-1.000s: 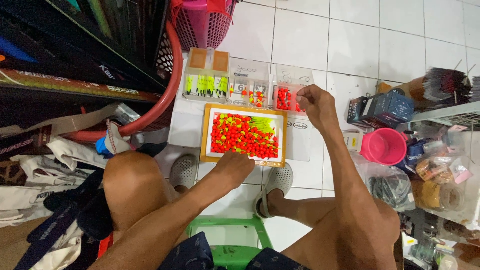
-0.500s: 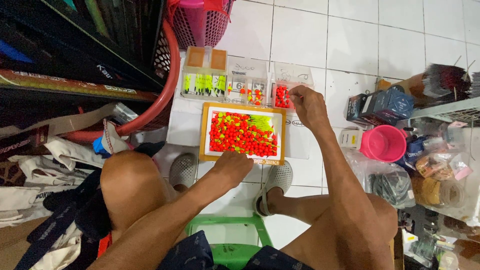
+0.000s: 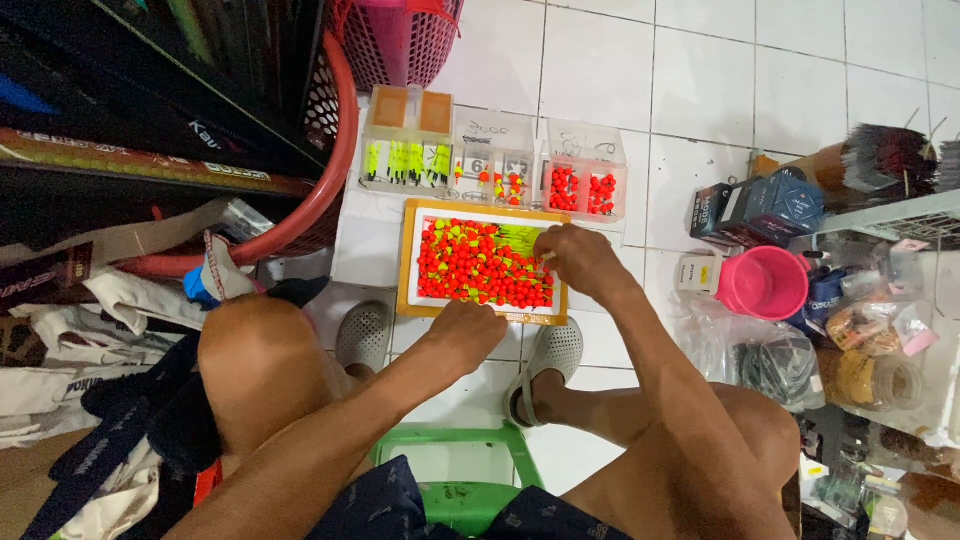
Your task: A person is sitting on a stool and assembling fishing lures by threading small red and yellow beads onto a line.
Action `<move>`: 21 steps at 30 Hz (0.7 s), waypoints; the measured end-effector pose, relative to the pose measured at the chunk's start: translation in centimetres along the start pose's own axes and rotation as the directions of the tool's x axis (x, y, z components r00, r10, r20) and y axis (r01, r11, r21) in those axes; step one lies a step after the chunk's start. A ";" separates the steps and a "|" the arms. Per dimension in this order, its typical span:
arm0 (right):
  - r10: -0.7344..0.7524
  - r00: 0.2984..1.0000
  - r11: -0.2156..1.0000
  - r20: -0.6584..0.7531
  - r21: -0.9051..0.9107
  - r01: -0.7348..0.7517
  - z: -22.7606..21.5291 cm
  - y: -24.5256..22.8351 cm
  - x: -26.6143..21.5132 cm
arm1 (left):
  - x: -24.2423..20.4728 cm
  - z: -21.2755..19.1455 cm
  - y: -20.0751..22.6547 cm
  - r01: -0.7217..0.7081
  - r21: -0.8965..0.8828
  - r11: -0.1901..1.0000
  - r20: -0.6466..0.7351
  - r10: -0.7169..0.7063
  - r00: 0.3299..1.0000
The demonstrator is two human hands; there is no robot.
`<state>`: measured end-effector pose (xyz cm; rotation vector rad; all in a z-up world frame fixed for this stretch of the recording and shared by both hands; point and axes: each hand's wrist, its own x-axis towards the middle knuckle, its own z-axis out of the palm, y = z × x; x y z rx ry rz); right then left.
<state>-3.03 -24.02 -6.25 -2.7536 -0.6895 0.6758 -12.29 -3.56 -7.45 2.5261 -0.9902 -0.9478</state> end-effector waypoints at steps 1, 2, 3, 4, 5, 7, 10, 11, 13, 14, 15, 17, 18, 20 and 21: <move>-0.002 1.000 1.000 0.001 -0.002 0.002 0.0 -0.3 -0.1 | 0.0 0.1 -0.1 0.001 -0.001 1.000 -0.002 -0.001 1.000; -0.024 1.000 0.999 -0.013 -0.048 0.024 0.1 -0.5 -0.2 | 0.1 0.2 -0.1 -0.002 0.003 1.000 -0.007 0.002 1.000; -0.048 0.999 0.995 -0.026 -0.094 0.045 0.1 -0.7 -0.4 | 0.1 0.2 -0.2 -0.006 0.008 1.000 -0.013 0.006 1.000; -0.048 0.999 0.994 -0.025 -0.095 0.046 0.6 -0.3 -0.1 | 0.2 0.3 -0.2 -0.006 0.006 1.000 -0.014 0.006 1.000; -0.060 0.998 0.990 -0.029 -0.134 0.055 1.0 0.0 0.1 | 0.3 0.4 -0.2 -0.003 0.004 1.000 -0.007 0.004 1.000; -0.072 0.997 0.983 -0.033 -0.173 0.066 2.1 0.7 0.5 | 0.4 0.5 -0.2 0.000 0.002 1.000 0.000 0.000 1.000; -0.053 0.997 0.979 -0.052 -0.198 0.042 3.3 1.5 1.0 | 0.3 0.5 -0.1 -0.012 0.045 0.999 -0.015 0.012 1.000; -0.042 0.998 0.982 -0.048 -0.184 0.033 3.4 1.6 1.1 | 0.3 0.5 -0.1 -0.005 0.030 1.000 -0.001 0.005 1.000; -0.029 0.999 0.985 -0.046 -0.169 0.021 3.2 1.7 1.0 | 0.3 0.3 -0.1 0.001 0.019 1.000 0.015 -0.001 1.000; -0.024 0.999 0.991 -0.034 -0.133 0.020 2.8 1.6 0.9 | 0.1 0.2 -0.1 -0.004 0.021 1.000 0.016 0.004 1.000; -0.020 1.000 0.995 -0.021 -0.098 0.017 2.4 1.5 0.9 | 0.0 0.0 -0.2 -0.009 0.024 1.000 0.017 0.008 1.000; 0.021 1.000 1.000 -0.014 0.021 -0.020 2.2 2.2 1.0 | 0.0 -0.2 -0.2 -0.009 0.013 1.000 0.028 0.009 1.000; 0.054 0.999 0.989 0.001 0.137 -0.054 2.1 2.6 1.1 | -0.1 -0.3 -0.1 -0.005 -0.002 1.000 0.036 0.005 0.999; 0.085 0.996 0.947 -0.037 0.313 -0.070 2.0 3.4 1.3 | 0.1 -0.3 -0.1 0.000 -0.007 1.000 0.033 0.000 0.999; 0.122 0.990 0.874 -0.068 0.480 -0.075 2.0 3.8 1.5 | 0.2 -0.3 -0.1 0.005 -0.013 1.000 0.032 -0.005 0.999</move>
